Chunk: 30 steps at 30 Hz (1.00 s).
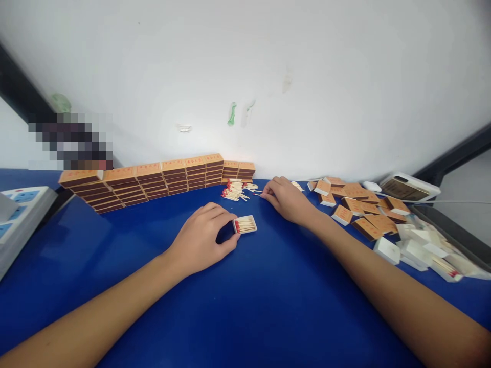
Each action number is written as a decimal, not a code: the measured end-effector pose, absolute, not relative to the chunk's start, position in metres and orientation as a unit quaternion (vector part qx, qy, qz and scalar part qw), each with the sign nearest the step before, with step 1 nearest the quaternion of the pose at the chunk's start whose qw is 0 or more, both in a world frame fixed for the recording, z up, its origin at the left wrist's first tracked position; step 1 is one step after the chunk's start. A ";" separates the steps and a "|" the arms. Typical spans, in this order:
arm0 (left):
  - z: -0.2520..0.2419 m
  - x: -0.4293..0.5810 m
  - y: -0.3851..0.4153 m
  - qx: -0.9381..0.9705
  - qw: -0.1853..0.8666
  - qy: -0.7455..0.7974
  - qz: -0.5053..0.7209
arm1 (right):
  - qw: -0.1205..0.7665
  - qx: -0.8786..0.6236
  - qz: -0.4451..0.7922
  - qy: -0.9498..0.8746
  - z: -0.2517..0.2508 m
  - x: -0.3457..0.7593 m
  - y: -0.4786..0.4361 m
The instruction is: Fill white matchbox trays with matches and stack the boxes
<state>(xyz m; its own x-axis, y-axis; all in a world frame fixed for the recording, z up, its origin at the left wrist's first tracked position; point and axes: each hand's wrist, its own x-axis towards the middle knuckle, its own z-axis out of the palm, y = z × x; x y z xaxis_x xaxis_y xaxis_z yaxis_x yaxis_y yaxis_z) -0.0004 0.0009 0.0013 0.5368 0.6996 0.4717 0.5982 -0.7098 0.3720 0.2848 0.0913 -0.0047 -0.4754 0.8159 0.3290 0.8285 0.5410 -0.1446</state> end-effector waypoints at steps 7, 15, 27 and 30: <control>0.003 0.001 -0.001 0.874 0.089 0.373 0.299 | 0.216 -0.460 -0.051 -0.860 -0.006 0.280 0.092; 0.002 0.001 0.000 0.873 0.087 0.372 0.303 | 0.214 -0.478 -0.028 -0.851 -0.011 0.283 0.096; 0.001 0.000 -0.001 0.876 0.079 0.367 0.302 | 0.160 -0.456 0.039 -0.874 0.016 0.288 0.068; 0.001 0.000 -0.001 0.876 0.079 0.369 0.300 | 0.190 -0.440 0.050 -0.876 0.018 0.285 0.069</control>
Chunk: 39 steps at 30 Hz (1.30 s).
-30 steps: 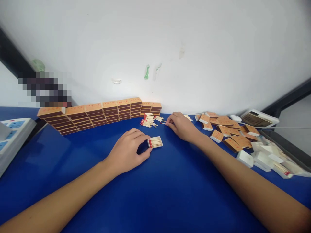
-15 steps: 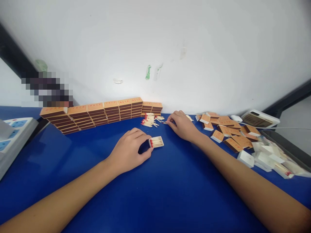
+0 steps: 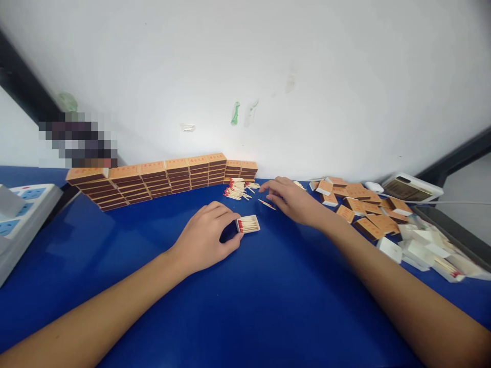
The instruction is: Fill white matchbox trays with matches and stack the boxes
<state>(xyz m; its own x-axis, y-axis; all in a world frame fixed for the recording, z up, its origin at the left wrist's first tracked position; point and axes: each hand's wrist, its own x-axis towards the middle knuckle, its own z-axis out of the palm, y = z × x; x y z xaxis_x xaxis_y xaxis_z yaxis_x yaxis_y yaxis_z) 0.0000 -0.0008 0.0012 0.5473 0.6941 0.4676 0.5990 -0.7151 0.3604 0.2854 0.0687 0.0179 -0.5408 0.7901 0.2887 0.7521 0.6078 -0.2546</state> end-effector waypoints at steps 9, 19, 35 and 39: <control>0.001 0.000 -0.001 0.877 0.080 0.368 0.299 | 0.176 -0.406 0.062 -0.895 0.008 0.293 0.081; 0.000 0.001 0.000 0.876 0.079 0.366 0.304 | 0.148 -0.425 0.011 -0.893 0.010 0.304 0.083; 0.001 0.000 0.000 0.877 0.076 0.365 0.303 | 0.124 -0.475 -0.011 -0.871 0.015 0.280 0.050; 0.000 0.000 0.000 0.877 0.074 0.365 0.306 | 0.117 -0.482 -0.015 -0.868 0.013 0.278 0.048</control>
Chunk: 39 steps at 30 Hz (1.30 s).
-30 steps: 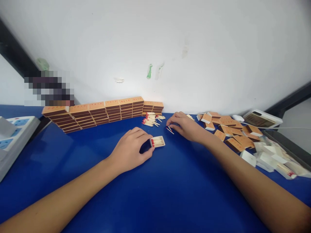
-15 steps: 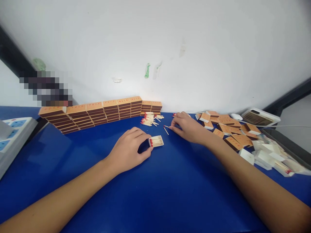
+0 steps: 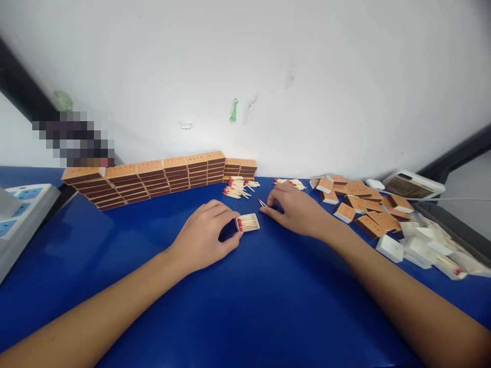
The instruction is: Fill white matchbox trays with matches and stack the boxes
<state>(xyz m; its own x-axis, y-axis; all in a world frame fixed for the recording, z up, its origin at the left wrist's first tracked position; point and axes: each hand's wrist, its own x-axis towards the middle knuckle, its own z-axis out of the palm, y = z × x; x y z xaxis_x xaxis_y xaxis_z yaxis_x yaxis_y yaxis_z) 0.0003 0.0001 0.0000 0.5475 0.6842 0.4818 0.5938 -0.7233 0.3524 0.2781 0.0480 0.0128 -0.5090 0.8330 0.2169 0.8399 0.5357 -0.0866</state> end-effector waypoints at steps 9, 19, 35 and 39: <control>0.001 0.001 0.000 0.877 0.071 0.366 0.303 | 0.122 -0.488 0.002 -0.864 0.010 0.282 0.053; 0.001 0.000 0.000 0.877 0.070 0.365 0.304 | 0.152 -0.487 0.006 -0.860 0.003 0.284 0.058; 0.001 0.000 0.001 0.877 0.074 0.369 0.300 | 0.175 -0.469 0.049 -0.864 0.006 0.280 0.054; 0.001 0.001 0.001 0.875 0.071 0.373 0.299 | 0.202 -0.418 0.066 -0.883 0.021 0.266 0.034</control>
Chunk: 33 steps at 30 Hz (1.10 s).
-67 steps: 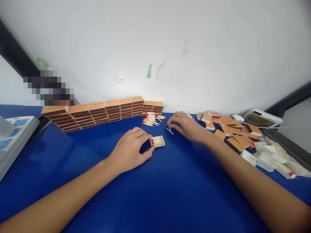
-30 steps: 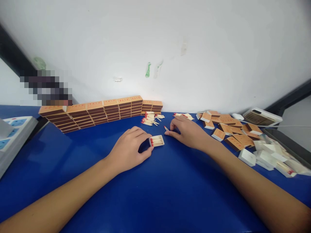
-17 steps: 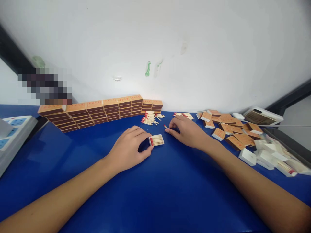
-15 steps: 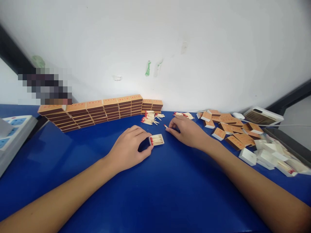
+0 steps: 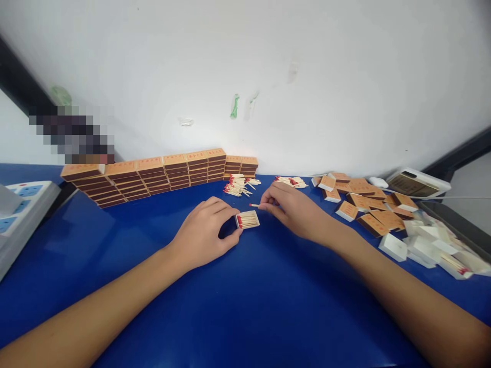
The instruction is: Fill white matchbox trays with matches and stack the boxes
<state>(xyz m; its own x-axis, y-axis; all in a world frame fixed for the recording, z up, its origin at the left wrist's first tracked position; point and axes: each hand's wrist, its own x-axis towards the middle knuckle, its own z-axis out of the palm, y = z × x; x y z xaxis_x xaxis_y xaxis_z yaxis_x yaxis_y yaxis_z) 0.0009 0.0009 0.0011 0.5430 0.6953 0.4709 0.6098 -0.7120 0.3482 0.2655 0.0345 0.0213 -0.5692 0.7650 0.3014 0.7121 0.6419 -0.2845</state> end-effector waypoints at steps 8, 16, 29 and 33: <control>0.002 0.001 0.001 0.876 0.074 0.373 0.296 | 0.164 -0.368 0.009 -0.915 0.026 0.243 0.014; 0.001 0.001 0.001 0.877 0.077 0.370 0.297 | 0.130 -0.365 0.027 -0.922 0.023 0.243 0.014; 0.001 0.001 -0.001 0.877 0.083 0.367 0.299 | 0.264 -0.542 0.109 -0.790 0.012 0.256 0.069; 0.002 0.001 -0.002 0.877 0.081 0.362 0.306 | 0.255 -0.566 0.064 -0.782 0.006 0.248 0.093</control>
